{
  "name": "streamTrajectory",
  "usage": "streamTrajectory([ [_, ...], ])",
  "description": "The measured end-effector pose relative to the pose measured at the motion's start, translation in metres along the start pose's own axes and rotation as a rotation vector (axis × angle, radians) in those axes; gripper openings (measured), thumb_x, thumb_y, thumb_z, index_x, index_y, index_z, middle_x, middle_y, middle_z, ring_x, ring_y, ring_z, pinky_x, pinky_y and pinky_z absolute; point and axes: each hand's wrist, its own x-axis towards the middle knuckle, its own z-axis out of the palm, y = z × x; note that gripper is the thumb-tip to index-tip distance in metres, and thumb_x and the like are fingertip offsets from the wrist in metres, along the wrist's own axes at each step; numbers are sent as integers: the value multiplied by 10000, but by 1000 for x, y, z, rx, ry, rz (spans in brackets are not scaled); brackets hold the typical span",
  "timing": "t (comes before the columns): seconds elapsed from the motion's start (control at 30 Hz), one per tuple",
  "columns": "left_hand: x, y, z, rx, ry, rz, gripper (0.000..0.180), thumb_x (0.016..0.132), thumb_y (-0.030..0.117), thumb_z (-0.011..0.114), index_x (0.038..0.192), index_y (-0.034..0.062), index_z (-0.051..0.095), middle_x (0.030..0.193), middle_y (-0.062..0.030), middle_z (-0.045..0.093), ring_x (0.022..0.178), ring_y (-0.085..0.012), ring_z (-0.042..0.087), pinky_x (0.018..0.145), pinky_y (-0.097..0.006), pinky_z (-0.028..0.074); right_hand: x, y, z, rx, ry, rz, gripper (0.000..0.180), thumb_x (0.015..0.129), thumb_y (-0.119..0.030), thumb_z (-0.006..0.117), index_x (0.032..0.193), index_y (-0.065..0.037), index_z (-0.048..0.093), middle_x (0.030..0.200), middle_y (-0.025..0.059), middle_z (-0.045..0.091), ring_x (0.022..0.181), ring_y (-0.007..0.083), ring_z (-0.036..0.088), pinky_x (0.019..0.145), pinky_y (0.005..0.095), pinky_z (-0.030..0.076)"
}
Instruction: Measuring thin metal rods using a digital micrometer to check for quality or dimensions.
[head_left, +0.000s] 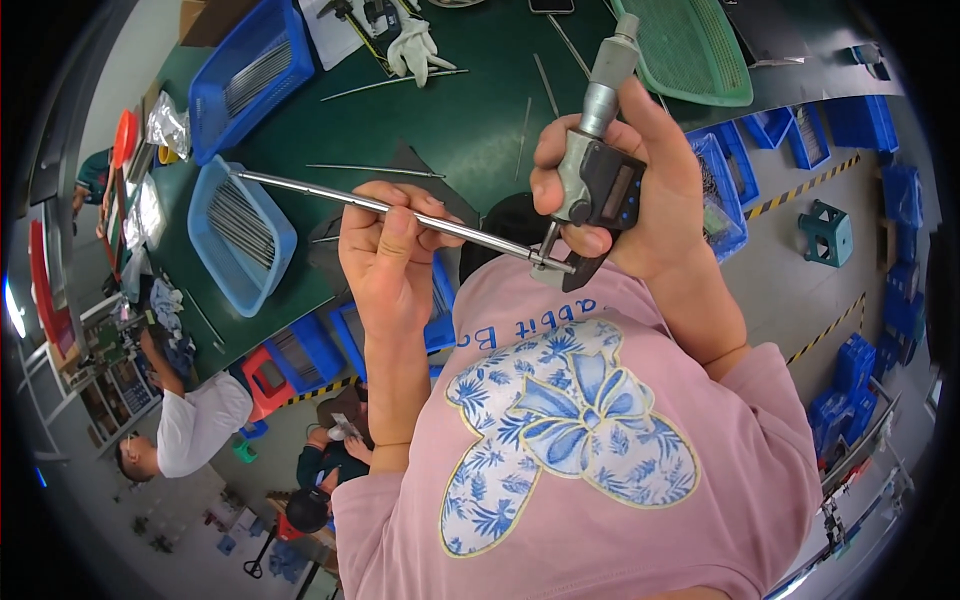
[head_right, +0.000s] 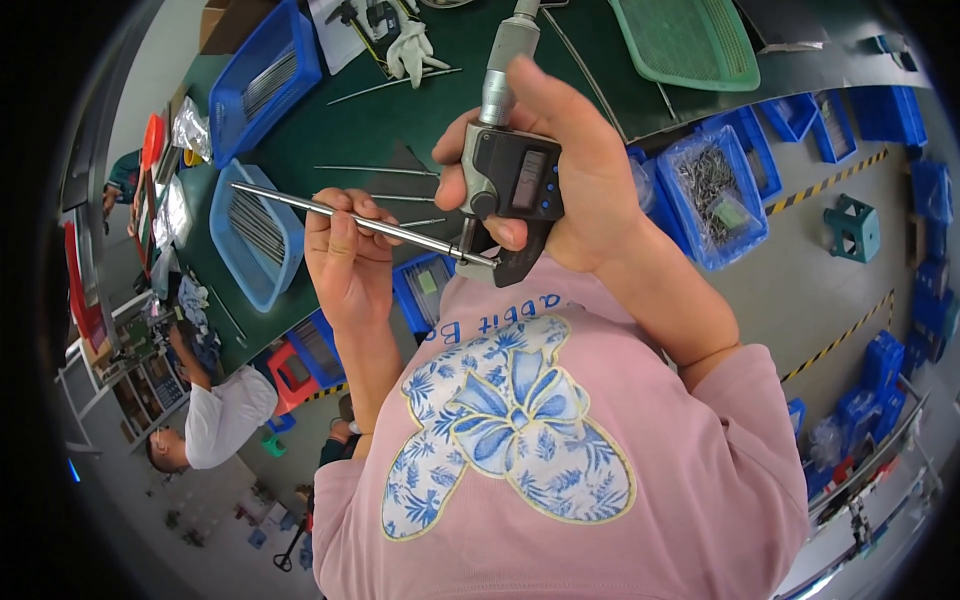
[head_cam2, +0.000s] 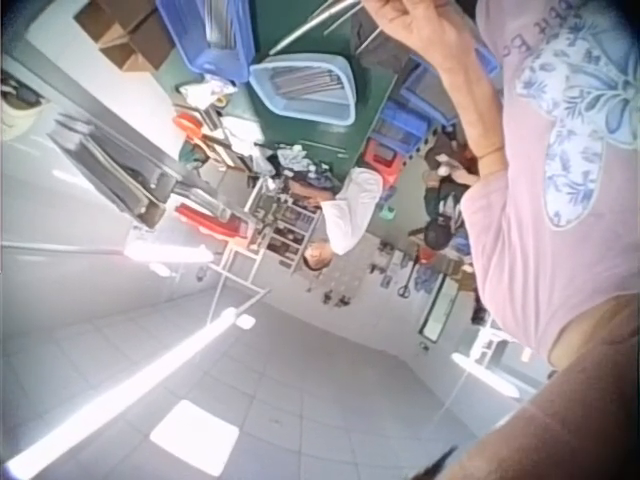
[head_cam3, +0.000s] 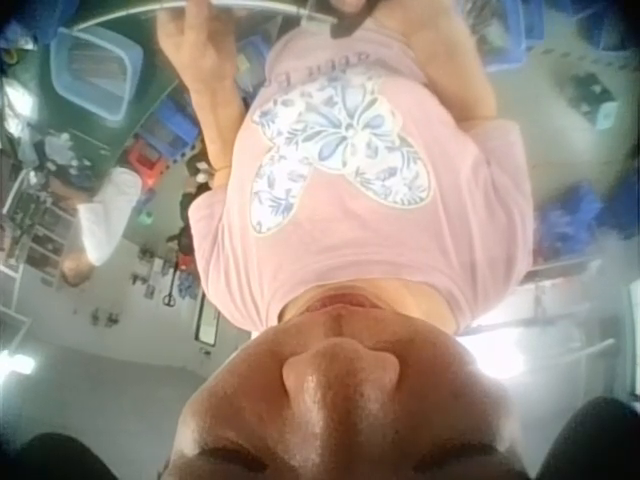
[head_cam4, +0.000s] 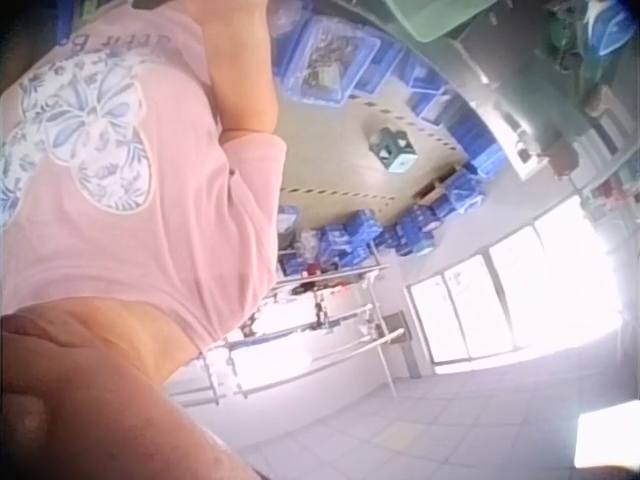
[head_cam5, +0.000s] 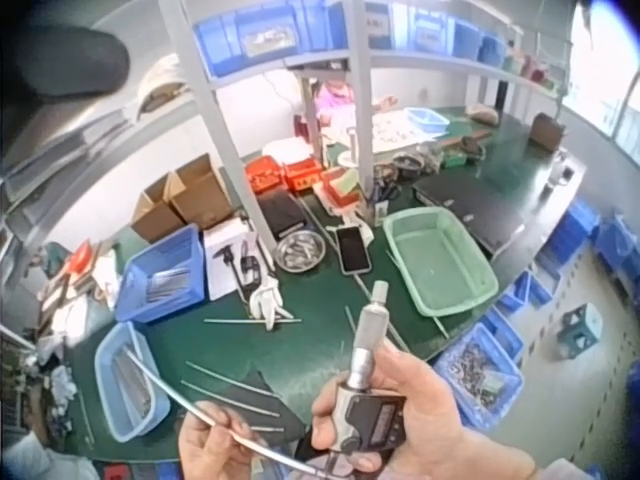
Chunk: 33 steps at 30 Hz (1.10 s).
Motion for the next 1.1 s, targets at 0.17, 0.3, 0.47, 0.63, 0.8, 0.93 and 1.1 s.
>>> streamTrajectory([
  [0.17,0,0,0,6,-2,-11,105,815,69,463,890,10,419,798,-141,521,662,-188,554,568,-269,500,0,-1,2,12,44,7,597,789,-501,340,824,69,513,636,189,560,347,146,459,333,206,378],
  [0.3,1,0,0,2,4,-20,110,813,69,467,893,11,419,798,-135,520,665,-186,551,573,-273,498,-1,-1,2,34,34,15,600,786,-507,348,827,69,512,631,188,558,346,147,456,332,204,375],
  [0.47,-2,3,0,69,-30,-29,115,824,99,456,913,35,422,820,-77,476,696,-150,498,608,-247,444,1,3,1,-6,27,-5,609,770,-519,380,811,71,524,628,173,561,336,147,450,330,204,370],
  [0.63,-4,5,-5,52,-57,-37,108,832,91,436,920,34,414,826,-72,463,708,-143,497,636,-233,435,1,7,2,43,-23,-4,595,768,-505,393,803,74,527,624,165,566,323,140,437,336,197,363],
  [0.8,-5,7,-7,48,-77,-42,109,838,83,416,931,28,399,840,-80,453,737,-159,494,657,-235,432,1,8,2,-40,-25,-35,600,801,-500,331,813,68,525,636,178,558,342,144,438,321,202,359],
  [0.93,-5,9,-5,40,-94,-27,108,840,86,413,929,26,400,840,-84,452,735,-162,493,661,-237,433,-2,8,5,-50,3,-66,569,843,-443,278,821,67,530,625,161,560,330,131,429,340,205,356],
  [1.1,-5,9,-1,23,-95,-19,111,843,95,414,923,20,402,834,-86,450,736,-166,490,660,-238,431,-3,6,2,23,-35,-46,567,841,-428,269,820,77,525,640,175,560,341,135,441,335,204,368],
])
